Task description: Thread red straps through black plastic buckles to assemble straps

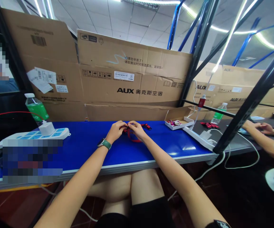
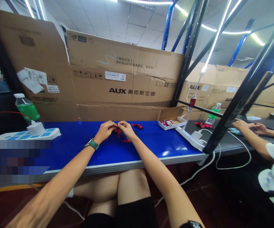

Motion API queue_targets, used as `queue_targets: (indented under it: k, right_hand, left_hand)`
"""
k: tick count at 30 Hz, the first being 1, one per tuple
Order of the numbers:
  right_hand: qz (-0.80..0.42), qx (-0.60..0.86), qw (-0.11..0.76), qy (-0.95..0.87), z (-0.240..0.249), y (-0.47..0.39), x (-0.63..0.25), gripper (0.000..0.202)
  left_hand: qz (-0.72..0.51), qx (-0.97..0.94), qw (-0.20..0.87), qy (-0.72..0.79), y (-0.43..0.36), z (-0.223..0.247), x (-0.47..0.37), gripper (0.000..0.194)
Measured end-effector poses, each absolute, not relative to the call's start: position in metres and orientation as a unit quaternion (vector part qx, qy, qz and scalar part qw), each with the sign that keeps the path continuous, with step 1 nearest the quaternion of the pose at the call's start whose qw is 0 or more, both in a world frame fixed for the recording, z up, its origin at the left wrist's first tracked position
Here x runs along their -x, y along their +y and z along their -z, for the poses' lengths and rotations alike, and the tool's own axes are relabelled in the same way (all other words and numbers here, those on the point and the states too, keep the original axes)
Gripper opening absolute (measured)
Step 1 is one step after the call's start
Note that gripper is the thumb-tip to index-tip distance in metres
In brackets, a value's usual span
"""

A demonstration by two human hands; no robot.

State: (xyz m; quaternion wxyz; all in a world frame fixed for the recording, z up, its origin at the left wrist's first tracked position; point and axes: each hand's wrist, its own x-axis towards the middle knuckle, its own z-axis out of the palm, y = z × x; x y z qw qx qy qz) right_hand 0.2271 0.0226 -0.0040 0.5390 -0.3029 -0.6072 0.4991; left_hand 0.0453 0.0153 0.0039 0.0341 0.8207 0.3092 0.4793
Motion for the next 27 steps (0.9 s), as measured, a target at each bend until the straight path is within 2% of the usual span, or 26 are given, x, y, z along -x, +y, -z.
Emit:
queue_targets:
  k: [8, 14, 27]
  right_hand:
    - [-0.423, 0.308, 0.618, -0.587, 0.013, 0.038, -0.228, 0.039]
    - [-0.351, 0.288, 0.576, -0.680, 0.011, 0.037, -0.228, 0.032]
    - [-0.436, 0.280, 0.545, -0.659, -0.002, 0.023, -0.231, 0.035]
  left_hand:
    - [-0.488, -0.813, 0.032, 0.317, 0.017, -0.002, -0.047, 0.021]
    - [-0.487, -0.815, 0.022, 0.313, 0.013, -0.005, -0.047, 0.021]
    - [-0.517, -0.782, 0.038, 0.345, 0.009, -0.010, -0.045, 0.014]
